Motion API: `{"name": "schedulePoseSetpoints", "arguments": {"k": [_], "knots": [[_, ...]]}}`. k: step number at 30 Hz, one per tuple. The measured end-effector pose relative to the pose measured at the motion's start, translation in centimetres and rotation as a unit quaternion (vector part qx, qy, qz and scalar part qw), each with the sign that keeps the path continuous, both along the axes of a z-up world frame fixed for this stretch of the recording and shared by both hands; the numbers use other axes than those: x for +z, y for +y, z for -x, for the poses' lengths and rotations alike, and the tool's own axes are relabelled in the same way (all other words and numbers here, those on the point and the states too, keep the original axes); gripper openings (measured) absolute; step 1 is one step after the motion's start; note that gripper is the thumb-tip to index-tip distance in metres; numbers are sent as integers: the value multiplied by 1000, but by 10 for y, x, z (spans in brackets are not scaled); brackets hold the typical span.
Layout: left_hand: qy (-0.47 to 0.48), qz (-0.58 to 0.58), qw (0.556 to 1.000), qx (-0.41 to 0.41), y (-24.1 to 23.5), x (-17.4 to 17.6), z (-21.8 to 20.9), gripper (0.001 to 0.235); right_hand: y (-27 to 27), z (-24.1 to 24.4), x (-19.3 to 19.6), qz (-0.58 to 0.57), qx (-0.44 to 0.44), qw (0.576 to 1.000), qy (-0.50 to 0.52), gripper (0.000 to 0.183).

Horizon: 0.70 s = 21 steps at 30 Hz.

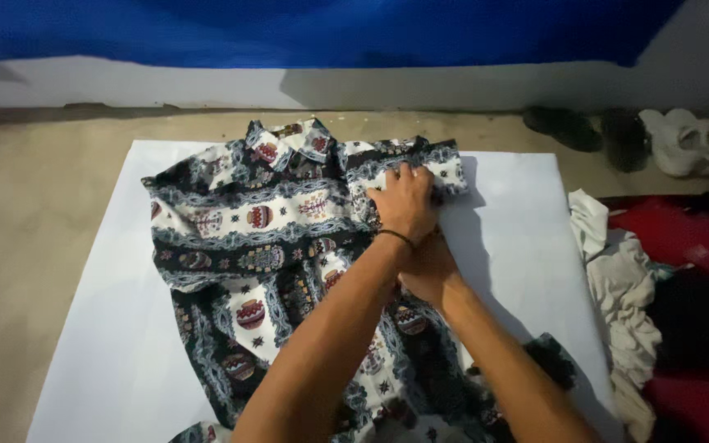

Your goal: The person folds a patterned long-sleeved shirt on a white surface. They smooth the fabric, fold the sleeves inward, fold the sides toward the center, and then fold the shirt in half to create a compact bundle.

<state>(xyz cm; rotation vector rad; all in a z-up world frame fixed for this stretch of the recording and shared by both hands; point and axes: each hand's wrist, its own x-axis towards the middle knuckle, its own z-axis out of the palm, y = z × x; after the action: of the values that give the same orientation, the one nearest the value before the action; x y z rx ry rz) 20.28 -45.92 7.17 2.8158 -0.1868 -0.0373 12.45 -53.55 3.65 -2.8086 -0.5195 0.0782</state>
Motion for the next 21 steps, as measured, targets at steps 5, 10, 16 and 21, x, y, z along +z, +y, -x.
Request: {"name": "schedulePoseSetpoints", "arguments": {"k": [5,10,16,21], "knots": [[-67,315,946,34,27,-8,-6,30,10,-6,18,101,85,988,-77,44],[-109,484,864,84,58,-25,-23,30,14,10,33,81,104,982,-133,56],[-183,625,748,129,105,-30,-25,33,-7,4,9,-70,-42,990,-112,59],[-121,753,609,219,140,-9,5,28,-15,-5,20,-158,-168,962,-143,84]]}}
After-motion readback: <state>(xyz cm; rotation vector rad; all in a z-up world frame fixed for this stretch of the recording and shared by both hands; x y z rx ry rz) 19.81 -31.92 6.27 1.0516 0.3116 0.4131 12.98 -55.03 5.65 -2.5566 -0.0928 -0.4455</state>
